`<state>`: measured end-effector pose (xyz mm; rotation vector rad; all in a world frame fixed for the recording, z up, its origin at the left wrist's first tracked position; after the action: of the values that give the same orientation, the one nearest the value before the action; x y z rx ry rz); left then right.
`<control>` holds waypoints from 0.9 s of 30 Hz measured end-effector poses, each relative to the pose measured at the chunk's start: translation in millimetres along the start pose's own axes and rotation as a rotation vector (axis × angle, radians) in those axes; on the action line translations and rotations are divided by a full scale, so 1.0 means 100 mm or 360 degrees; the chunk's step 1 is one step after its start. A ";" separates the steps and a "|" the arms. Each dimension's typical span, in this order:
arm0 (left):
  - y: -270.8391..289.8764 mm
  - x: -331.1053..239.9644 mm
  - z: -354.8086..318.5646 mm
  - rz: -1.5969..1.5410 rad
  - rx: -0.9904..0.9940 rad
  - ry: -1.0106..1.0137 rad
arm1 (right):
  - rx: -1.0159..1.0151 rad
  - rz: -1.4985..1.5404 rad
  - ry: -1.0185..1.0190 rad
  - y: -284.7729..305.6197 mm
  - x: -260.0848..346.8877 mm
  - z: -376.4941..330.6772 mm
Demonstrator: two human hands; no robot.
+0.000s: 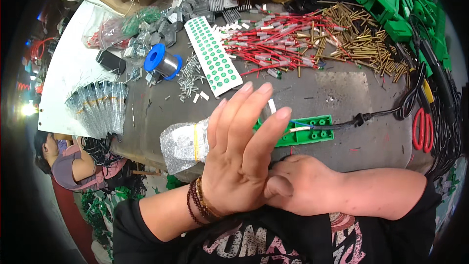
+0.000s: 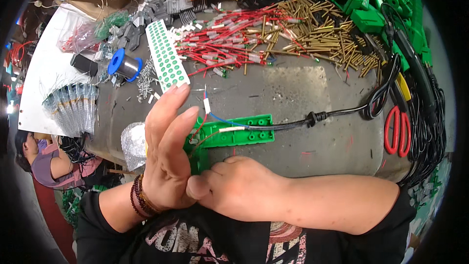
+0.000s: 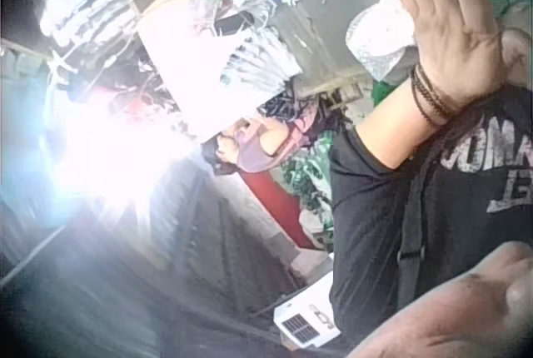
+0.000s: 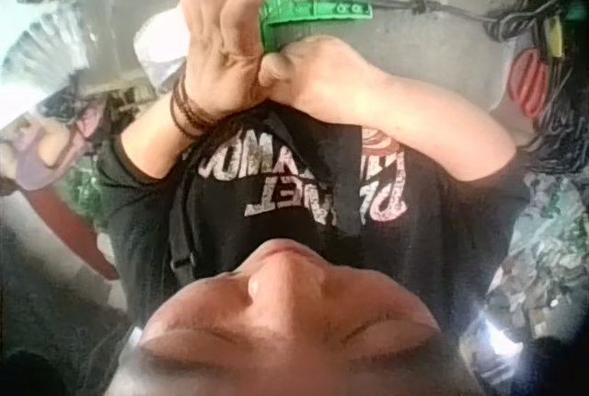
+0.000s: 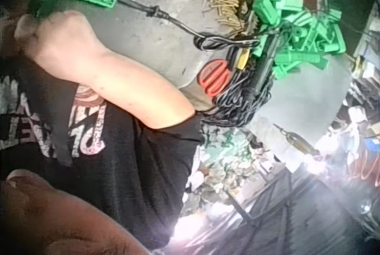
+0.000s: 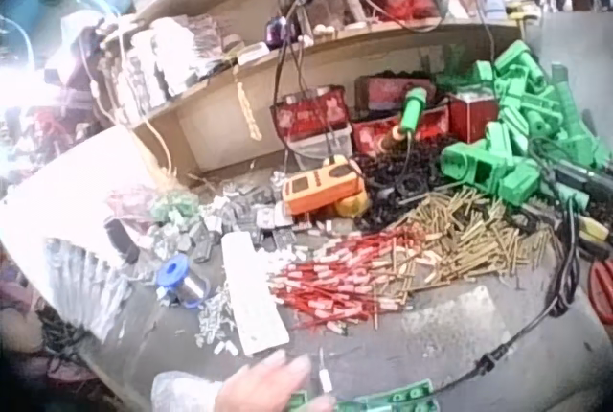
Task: Assembling and soldering wires inside a green plastic housing.
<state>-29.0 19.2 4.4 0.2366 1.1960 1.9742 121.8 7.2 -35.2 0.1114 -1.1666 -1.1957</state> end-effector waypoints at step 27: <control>0.25 0.27 -0.30 -0.0336 0.0107 0.0071 | 0.0084 0.0483 -0.1228 1.02 -0.30 0.31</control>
<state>-75.7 12.8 2.6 0.0962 1.2638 1.7665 169.0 89.4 22.8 -0.5151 -1.8061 -0.9494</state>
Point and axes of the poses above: each hand's wrist, its own z-axis towards the middle knuckle, its own y-axis out of the back of the hand, x = y × z, the point moved 3 cm from there along z, towards the middle knuckle, and after that the axes turned 5 degrees about -y, right-handed, at the moved point
